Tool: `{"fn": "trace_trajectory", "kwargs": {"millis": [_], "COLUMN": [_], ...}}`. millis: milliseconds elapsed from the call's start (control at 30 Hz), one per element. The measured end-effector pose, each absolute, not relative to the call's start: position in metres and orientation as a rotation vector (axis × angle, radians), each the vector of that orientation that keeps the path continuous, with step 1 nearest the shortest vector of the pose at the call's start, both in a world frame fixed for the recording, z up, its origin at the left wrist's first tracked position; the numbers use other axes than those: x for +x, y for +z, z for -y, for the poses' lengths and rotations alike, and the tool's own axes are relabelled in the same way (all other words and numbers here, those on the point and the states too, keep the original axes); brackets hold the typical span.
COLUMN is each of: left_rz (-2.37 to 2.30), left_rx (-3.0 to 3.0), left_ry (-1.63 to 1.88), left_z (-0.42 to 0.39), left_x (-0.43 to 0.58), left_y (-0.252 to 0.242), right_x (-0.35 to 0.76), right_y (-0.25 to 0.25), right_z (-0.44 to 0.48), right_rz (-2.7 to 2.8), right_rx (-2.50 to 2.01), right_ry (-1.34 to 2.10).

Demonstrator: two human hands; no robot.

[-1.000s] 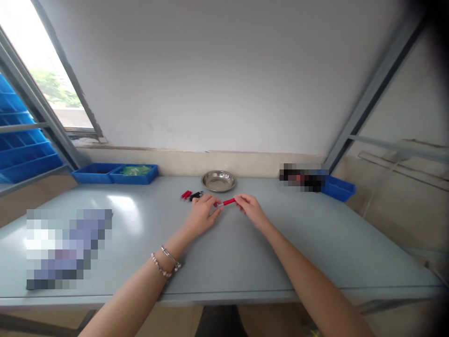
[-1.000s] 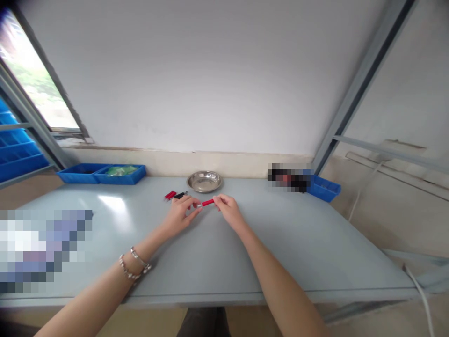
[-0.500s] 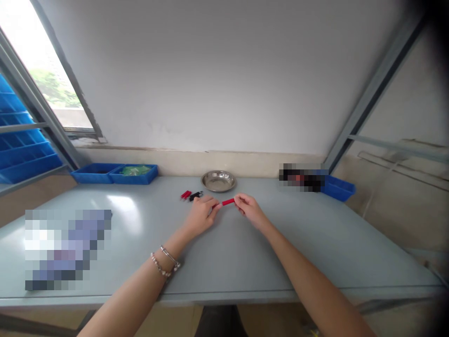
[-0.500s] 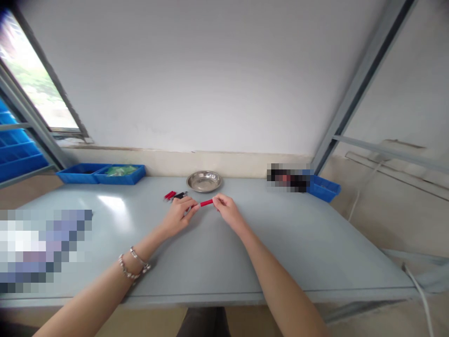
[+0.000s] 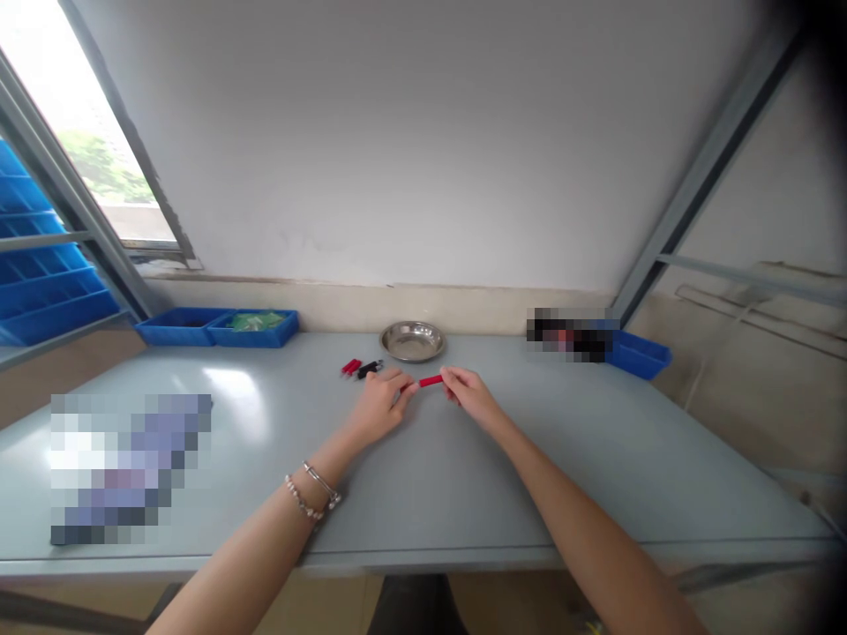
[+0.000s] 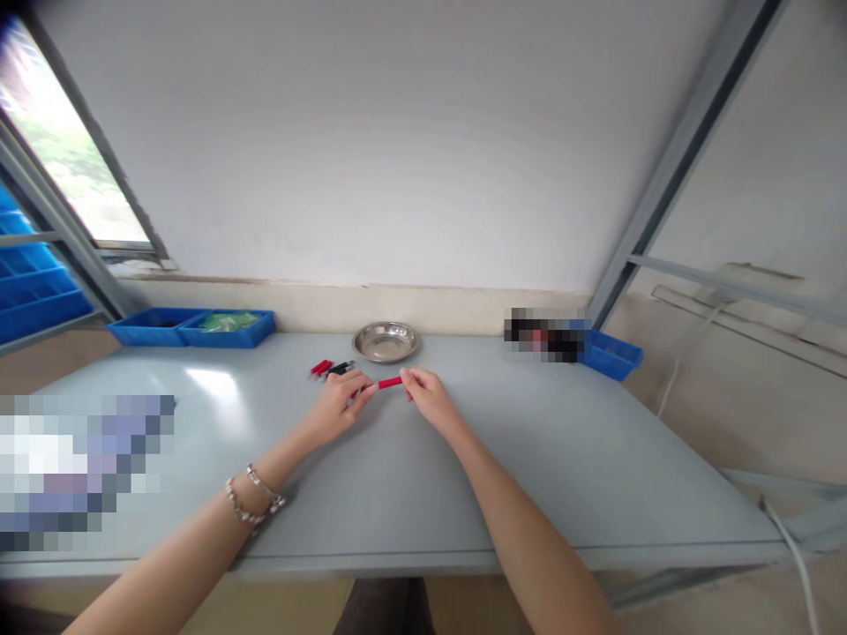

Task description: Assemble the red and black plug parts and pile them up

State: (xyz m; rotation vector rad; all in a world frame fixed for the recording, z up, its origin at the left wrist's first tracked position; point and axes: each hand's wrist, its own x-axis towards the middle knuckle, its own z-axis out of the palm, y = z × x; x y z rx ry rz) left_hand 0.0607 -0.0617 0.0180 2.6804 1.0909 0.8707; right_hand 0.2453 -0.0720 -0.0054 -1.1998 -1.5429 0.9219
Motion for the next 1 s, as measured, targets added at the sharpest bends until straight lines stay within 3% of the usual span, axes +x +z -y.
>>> {"fn": "trace_trajectory", "kwargs": {"millis": [1000], "left_rz": [-1.062], "left_rx": [2.608], "left_ry": [0.882], "left_z": [0.06], "left_x": [0.061], "left_y": [0.02], "right_x": [0.245], "right_y": [0.004], "right_z": [0.075], "right_rz": [1.498], "right_rx": [-1.114], "right_ry": [0.923]}}
